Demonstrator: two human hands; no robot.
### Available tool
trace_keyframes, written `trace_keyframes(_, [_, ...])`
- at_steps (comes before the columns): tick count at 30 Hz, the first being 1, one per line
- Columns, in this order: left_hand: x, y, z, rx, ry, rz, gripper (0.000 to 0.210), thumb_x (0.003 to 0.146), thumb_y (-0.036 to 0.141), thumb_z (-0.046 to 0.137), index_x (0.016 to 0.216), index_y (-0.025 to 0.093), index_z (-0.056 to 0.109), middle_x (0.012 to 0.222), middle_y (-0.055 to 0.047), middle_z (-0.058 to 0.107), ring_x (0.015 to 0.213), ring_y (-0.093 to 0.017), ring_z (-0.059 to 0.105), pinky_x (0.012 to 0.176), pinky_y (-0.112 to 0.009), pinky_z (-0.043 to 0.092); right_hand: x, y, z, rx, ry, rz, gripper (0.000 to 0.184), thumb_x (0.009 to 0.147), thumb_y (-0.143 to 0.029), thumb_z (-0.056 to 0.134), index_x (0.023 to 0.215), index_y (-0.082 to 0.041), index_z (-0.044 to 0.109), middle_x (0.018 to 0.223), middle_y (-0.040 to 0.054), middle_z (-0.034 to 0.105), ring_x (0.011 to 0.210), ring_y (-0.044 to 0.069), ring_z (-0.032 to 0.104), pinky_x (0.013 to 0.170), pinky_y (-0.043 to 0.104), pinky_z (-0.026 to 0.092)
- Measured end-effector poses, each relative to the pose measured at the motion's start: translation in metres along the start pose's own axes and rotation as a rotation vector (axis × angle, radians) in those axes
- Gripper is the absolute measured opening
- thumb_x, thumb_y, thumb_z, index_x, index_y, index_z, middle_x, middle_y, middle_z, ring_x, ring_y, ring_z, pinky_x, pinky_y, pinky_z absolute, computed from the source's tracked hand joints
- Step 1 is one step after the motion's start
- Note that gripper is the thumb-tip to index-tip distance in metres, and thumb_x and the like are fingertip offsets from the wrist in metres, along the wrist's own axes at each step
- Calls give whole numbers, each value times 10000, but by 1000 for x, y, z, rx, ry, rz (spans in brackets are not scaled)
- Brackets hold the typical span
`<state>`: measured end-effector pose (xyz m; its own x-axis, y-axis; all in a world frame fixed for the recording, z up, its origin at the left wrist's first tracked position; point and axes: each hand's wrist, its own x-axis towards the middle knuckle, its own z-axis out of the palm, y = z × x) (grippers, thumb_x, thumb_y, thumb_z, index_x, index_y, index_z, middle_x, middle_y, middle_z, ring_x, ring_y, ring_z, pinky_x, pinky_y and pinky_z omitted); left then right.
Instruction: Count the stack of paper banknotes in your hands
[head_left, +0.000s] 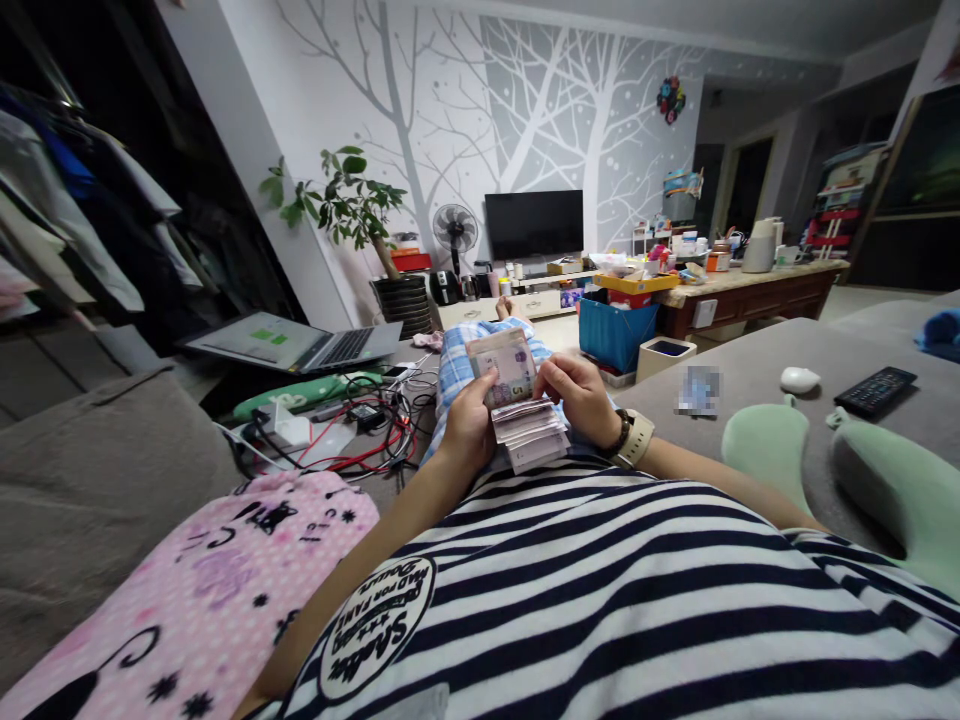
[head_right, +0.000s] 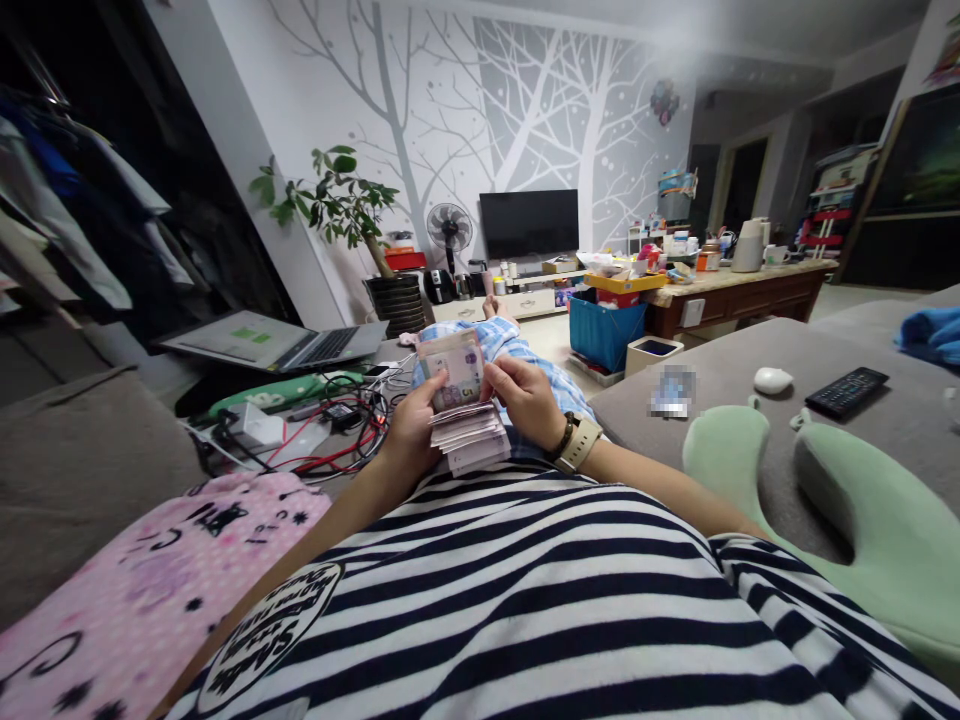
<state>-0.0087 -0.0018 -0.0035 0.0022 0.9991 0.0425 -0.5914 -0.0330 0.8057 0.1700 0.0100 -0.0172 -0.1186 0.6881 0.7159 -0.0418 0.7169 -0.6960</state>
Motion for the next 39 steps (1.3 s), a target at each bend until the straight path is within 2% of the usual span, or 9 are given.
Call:
trace_keyframes(4, [-1,1,-3,7,-5,15,529,963,206,929,1488,140,919,1214,-144,1010,1179,-421,994,1149,-535,799,2,0,1,-10,59,17,831,961,-1059,857,742,-289,634,704,-1,633,703,193,484,737,387,473])
trace_keyframes(7, [-2,1,-6,32,-31,18,427,926,167,940,1353,165,952,1181,-135,1011,1211,-417,991,1149,-508,800,5,3,1,-43,118,73,800,898,-997,959,759,-288,615,710,-19,605,729,189,482,727,370,442])
trace_keyframes(12, [-1,-1,-8,68,-29,47,278,916,116,895,1172,203,960,1137,-106,1011,1279,-414,984,1165,-496,797,7,8,-3,-88,50,110,769,912,-931,963,730,-297,567,679,-37,501,728,191,445,700,370,389])
trace_keyframes(16, [1,-3,-4,5,-1,37,307,959,135,874,1250,166,967,1159,-135,1011,1263,-415,988,1164,-505,802,7,9,-4,-89,26,89,769,926,-960,901,721,-304,554,685,-32,477,732,199,439,709,381,397])
trace_keyframes(23, [0,-3,5,-56,4,-21,426,1055,359,920,1432,165,953,1203,-141,1010,1175,-409,999,1104,-514,821,3,3,-1,-62,34,68,686,951,-878,843,726,-307,538,687,-22,468,750,211,440,730,393,406])
trace_keyframes(27, [-1,-1,3,-6,1,-36,405,1078,352,863,1438,193,959,1173,-108,1013,1202,-399,992,1116,-487,809,1,0,0,-41,42,53,611,944,-803,842,740,-299,563,707,-20,499,739,201,430,744,397,417])
trace_keyframes(31, [1,-2,-3,14,-25,-39,387,1044,296,872,1416,235,963,1214,-109,1014,1208,-412,993,1125,-510,804,1,0,1,-9,32,71,584,936,-790,898,796,-291,629,749,-3,575,788,219,508,748,385,471])
trace_keyframes(35, [1,-2,-3,40,16,-21,441,1018,277,875,1452,270,949,1199,-95,1017,1189,-418,996,1095,-518,811,2,2,3,25,48,91,542,923,-751,947,852,-283,683,808,13,656,828,230,566,768,378,515])
trace_keyframes(39, [-2,0,0,64,14,-57,413,1034,313,874,1437,269,949,1193,-98,1017,1189,-422,991,1097,-521,806,2,4,3,31,39,93,551,927,-768,945,856,-286,687,811,17,656,834,237,571,775,385,523])
